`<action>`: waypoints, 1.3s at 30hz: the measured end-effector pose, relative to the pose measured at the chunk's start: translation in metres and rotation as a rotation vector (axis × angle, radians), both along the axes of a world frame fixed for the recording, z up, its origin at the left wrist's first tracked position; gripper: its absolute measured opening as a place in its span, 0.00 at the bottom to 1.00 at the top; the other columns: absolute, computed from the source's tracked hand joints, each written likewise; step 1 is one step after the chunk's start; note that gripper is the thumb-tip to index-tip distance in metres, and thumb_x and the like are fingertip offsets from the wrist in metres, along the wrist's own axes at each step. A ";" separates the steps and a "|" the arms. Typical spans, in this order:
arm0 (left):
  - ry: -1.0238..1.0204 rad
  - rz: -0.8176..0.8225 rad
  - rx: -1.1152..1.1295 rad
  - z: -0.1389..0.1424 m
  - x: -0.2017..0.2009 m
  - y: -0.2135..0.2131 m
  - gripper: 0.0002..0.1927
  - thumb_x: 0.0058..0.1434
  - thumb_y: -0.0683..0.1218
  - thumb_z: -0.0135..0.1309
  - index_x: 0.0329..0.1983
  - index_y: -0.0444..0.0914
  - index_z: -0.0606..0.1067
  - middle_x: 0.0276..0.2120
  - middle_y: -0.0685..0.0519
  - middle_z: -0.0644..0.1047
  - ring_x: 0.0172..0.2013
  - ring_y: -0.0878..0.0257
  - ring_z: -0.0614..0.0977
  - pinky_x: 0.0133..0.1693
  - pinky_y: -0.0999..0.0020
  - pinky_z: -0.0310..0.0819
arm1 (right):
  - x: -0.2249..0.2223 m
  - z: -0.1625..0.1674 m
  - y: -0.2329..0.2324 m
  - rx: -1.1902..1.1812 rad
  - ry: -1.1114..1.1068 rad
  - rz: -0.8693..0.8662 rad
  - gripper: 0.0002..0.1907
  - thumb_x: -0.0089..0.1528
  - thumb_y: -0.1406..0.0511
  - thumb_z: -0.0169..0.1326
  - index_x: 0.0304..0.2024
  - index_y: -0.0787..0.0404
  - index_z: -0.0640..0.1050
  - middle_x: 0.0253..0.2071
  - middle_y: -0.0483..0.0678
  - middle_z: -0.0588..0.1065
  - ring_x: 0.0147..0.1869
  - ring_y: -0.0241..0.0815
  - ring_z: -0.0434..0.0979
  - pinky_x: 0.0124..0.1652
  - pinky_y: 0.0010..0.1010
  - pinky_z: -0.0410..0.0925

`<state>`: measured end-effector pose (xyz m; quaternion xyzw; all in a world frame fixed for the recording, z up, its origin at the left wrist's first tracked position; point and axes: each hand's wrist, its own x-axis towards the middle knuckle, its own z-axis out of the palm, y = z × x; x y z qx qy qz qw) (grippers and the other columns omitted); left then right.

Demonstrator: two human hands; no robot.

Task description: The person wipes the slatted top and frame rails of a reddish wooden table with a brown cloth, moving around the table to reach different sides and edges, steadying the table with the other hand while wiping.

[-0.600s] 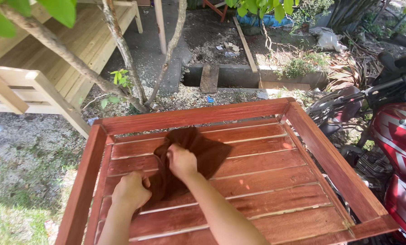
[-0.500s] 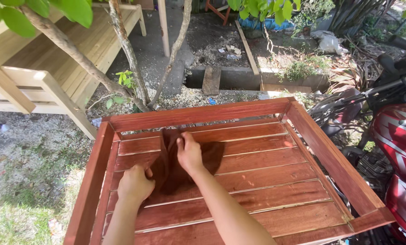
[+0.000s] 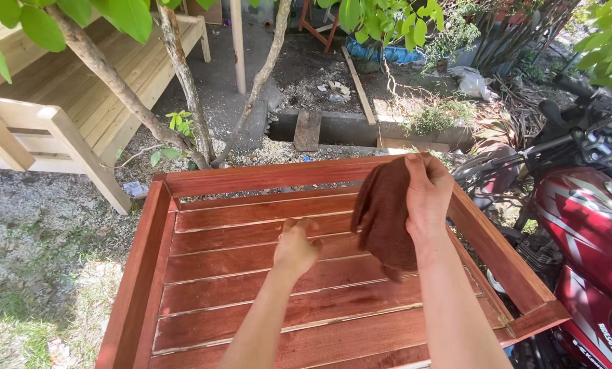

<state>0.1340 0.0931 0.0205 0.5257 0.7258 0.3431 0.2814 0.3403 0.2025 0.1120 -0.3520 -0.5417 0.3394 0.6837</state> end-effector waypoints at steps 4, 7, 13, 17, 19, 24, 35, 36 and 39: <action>0.037 0.002 0.013 -0.016 0.012 0.006 0.27 0.55 0.46 0.62 0.59 0.45 0.71 0.62 0.46 0.67 0.57 0.43 0.76 0.55 0.51 0.75 | 0.002 -0.049 0.001 -0.057 -0.061 -0.068 0.08 0.65 0.67 0.61 0.30 0.61 0.78 0.33 0.40 0.76 0.37 0.30 0.70 0.41 0.23 0.65; 0.097 0.042 -0.102 -0.032 0.005 0.024 0.31 0.57 0.49 0.62 0.64 0.46 0.66 0.64 0.47 0.63 0.60 0.40 0.71 0.56 0.47 0.73 | -0.023 -0.098 0.019 -0.091 -0.304 -0.058 0.07 0.63 0.63 0.63 0.34 0.60 0.82 0.36 0.44 0.80 0.42 0.35 0.75 0.46 0.30 0.68; 0.424 0.166 -0.006 -0.061 -0.028 0.049 0.24 0.60 0.48 0.56 0.61 0.46 0.68 0.63 0.51 0.65 0.68 0.50 0.63 0.69 0.32 0.46 | -0.073 -0.161 0.054 0.086 -0.960 -0.069 0.12 0.59 0.55 0.62 0.39 0.53 0.83 0.52 0.46 0.80 0.57 0.53 0.77 0.57 0.53 0.63; 0.495 0.258 0.178 -0.092 -0.024 0.034 0.25 0.60 0.46 0.52 0.62 0.43 0.68 0.65 0.50 0.64 0.71 0.51 0.58 0.67 0.27 0.38 | -0.105 -0.175 0.050 -0.117 -1.077 -0.007 0.15 0.67 0.51 0.55 0.49 0.49 0.81 0.54 0.40 0.80 0.63 0.46 0.76 0.66 0.51 0.64; 0.481 0.294 0.149 -0.101 -0.021 0.031 0.24 0.61 0.45 0.50 0.62 0.43 0.68 0.66 0.51 0.64 0.72 0.53 0.58 0.68 0.27 0.36 | -0.117 -0.177 0.043 -0.062 -1.204 0.029 0.17 0.67 0.50 0.52 0.52 0.47 0.79 0.60 0.39 0.76 0.69 0.45 0.70 0.68 0.55 0.60; 0.509 0.232 0.055 -0.105 -0.017 0.035 0.23 0.62 0.48 0.49 0.61 0.43 0.67 0.67 0.50 0.63 0.72 0.53 0.56 0.68 0.29 0.35 | -0.115 -0.160 0.031 -0.066 -1.625 0.143 0.26 0.65 0.52 0.44 0.66 0.42 0.69 0.76 0.42 0.56 0.79 0.49 0.48 0.67 0.75 0.39; 0.432 0.210 -0.086 -0.057 -0.012 0.027 0.31 0.62 0.56 0.48 0.67 0.43 0.62 0.75 0.50 0.49 0.76 0.55 0.43 0.70 0.36 0.27 | -0.028 -0.102 0.073 -0.510 -1.709 -0.179 0.30 0.65 0.47 0.43 0.70 0.39 0.66 0.73 0.59 0.56 0.77 0.62 0.52 0.67 0.67 0.48; 0.433 0.206 -0.093 -0.054 -0.009 0.027 0.32 0.62 0.56 0.48 0.68 0.43 0.60 0.75 0.50 0.48 0.76 0.55 0.42 0.70 0.36 0.27 | -0.029 -0.108 0.073 -0.478 -1.677 -0.198 0.29 0.65 0.48 0.45 0.69 0.41 0.68 0.71 0.59 0.60 0.76 0.61 0.56 0.67 0.64 0.53; 0.454 0.212 -0.089 -0.053 -0.001 0.025 0.38 0.60 0.56 0.46 0.73 0.42 0.54 0.76 0.49 0.46 0.75 0.55 0.41 0.70 0.37 0.26 | -0.056 -0.124 0.062 -0.362 -1.712 -0.118 0.23 0.65 0.52 0.49 0.61 0.50 0.73 0.67 0.62 0.64 0.70 0.60 0.63 0.60 0.62 0.61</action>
